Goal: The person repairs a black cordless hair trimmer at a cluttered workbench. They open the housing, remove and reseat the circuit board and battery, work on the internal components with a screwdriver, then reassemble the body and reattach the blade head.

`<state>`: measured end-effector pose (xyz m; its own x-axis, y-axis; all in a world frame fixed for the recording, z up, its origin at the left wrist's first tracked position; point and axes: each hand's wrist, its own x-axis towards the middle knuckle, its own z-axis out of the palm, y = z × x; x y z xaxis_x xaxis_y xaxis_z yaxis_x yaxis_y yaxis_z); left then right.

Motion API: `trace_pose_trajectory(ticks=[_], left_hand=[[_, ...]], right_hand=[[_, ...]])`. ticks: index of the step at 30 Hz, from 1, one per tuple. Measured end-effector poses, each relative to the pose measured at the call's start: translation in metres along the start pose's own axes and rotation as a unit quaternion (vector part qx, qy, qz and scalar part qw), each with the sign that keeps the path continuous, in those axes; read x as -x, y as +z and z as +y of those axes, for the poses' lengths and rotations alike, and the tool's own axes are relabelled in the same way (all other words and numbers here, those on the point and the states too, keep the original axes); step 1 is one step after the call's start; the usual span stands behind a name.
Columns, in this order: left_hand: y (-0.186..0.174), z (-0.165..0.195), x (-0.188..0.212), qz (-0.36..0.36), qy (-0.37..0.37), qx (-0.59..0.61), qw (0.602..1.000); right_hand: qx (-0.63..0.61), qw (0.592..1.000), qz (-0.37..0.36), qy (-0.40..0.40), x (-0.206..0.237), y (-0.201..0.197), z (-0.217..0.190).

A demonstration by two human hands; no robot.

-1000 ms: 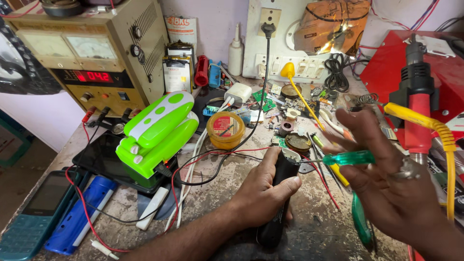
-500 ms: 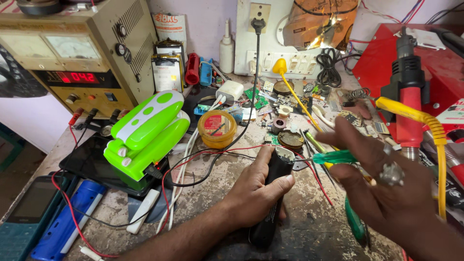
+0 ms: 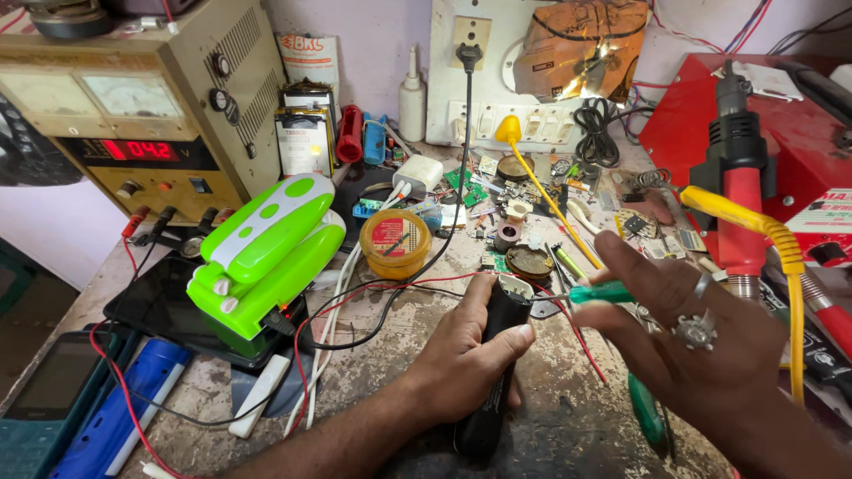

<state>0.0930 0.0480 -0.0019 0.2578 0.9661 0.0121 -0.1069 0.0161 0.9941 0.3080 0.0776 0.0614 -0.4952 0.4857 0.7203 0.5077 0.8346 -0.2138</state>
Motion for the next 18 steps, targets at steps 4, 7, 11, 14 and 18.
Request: trace_pose_trajectory(ticks=[4, 7, 11, 14, 18], left_hand=[[-0.001, -0.001, -0.002, -0.007, 0.013, -0.001, 1.000], [0.000, -0.002, -0.003, -0.007, 0.010, 0.014, 1.000], [0.000, -0.002, -0.002, -0.015, 0.018, 0.006, 1.000], [0.001, -0.002, -0.001, -0.003, 0.009, -0.009, 1.000], [0.002, -0.001, -0.002, -0.017, -0.001, 0.021, 1.000]], right_hand=[[-0.153, 0.984, -0.087, 0.003, -0.006, -0.010, -0.002], [0.003, 0.999, -0.030, 0.042, -0.006, -0.004, 0.000], [-0.063, 0.997, -0.035, -0.038, 0.002, -0.004, 0.007], [-0.107, 0.993, -0.037, 0.012, 0.005, 0.000, 0.009], [-0.124, 0.991, -0.034, -0.030, 0.007, 0.000, 0.010]])
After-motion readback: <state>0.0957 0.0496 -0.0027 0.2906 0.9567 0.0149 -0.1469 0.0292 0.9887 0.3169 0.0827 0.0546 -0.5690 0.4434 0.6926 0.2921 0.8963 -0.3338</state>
